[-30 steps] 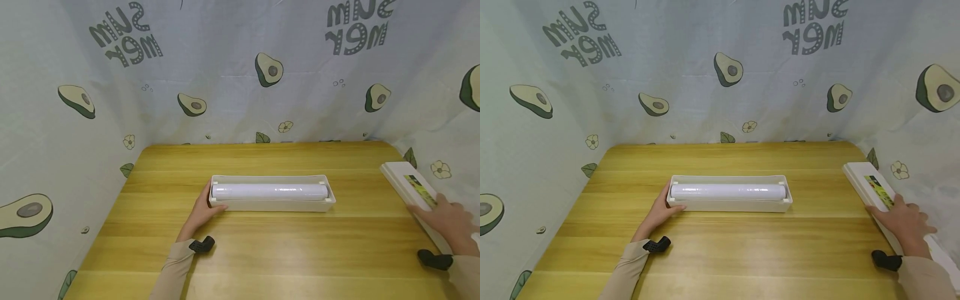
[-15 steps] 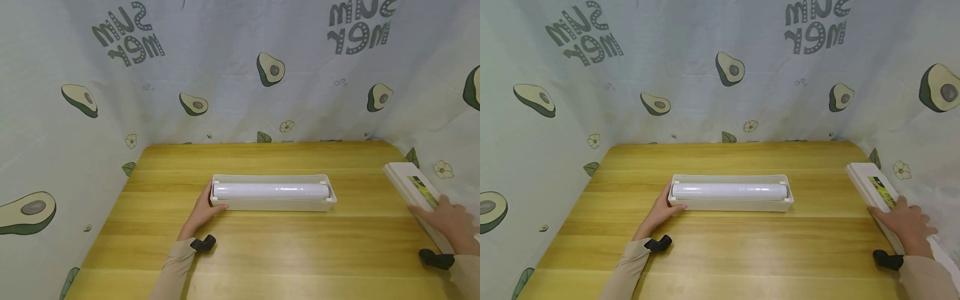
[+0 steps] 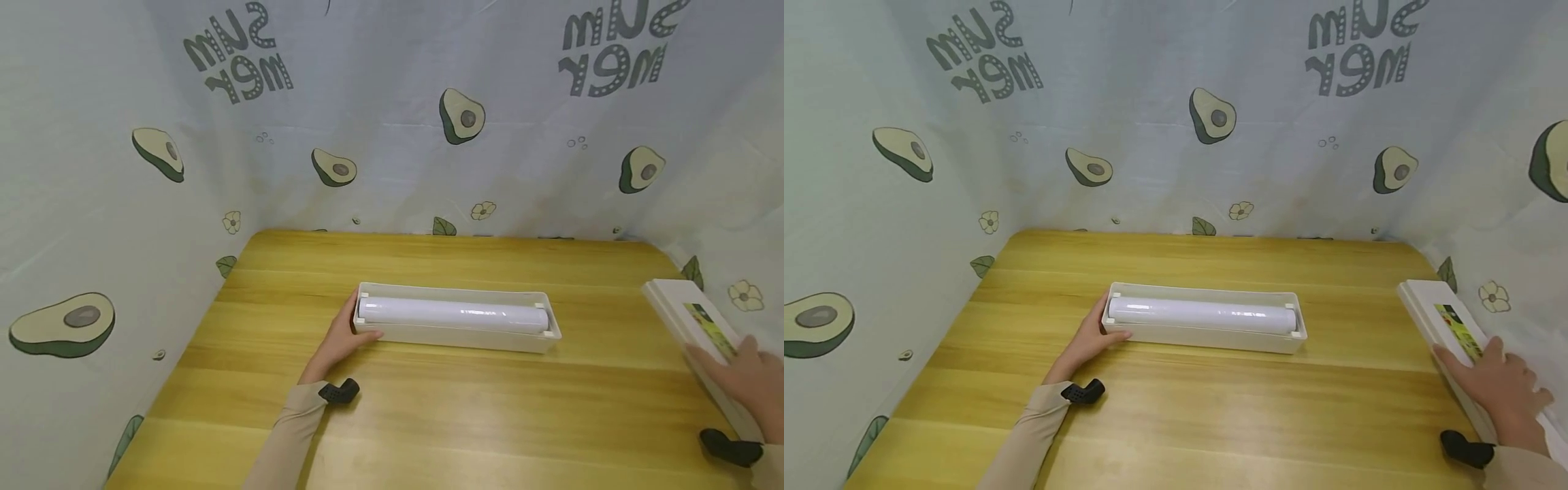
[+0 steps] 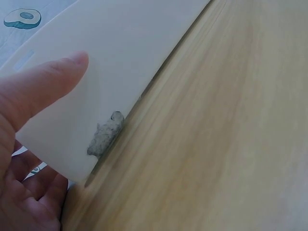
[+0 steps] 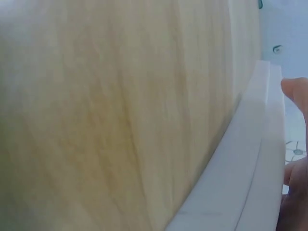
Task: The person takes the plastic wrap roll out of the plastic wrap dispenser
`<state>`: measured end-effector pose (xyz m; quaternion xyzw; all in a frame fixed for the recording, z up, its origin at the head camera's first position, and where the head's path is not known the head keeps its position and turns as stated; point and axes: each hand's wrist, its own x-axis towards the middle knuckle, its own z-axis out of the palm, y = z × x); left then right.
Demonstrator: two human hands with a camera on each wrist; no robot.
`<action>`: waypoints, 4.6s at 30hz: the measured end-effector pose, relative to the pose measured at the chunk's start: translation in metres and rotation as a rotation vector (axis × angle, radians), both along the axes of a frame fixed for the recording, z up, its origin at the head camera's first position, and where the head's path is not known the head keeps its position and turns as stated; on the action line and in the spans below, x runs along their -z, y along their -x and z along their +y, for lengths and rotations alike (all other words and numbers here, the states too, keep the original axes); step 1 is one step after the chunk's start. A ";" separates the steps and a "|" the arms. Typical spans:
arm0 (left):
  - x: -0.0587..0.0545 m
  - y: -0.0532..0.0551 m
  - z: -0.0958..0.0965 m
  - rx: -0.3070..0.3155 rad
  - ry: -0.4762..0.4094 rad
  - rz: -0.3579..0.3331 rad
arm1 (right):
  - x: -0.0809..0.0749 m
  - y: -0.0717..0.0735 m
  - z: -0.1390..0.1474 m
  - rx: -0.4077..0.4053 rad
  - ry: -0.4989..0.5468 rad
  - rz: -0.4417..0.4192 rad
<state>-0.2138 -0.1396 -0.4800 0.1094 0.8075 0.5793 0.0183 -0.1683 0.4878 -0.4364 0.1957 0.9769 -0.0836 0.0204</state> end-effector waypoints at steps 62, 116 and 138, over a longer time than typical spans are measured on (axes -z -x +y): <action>0.001 -0.006 0.006 -0.014 0.018 0.025 | -0.006 0.016 -0.043 -0.585 0.098 0.587; -0.036 -0.023 0.006 -0.008 0.004 -0.024 | -0.006 0.039 -0.097 -0.704 0.240 0.540; -0.030 -0.017 0.007 -0.006 0.008 0.008 | -0.016 0.039 -0.111 -0.694 0.178 0.454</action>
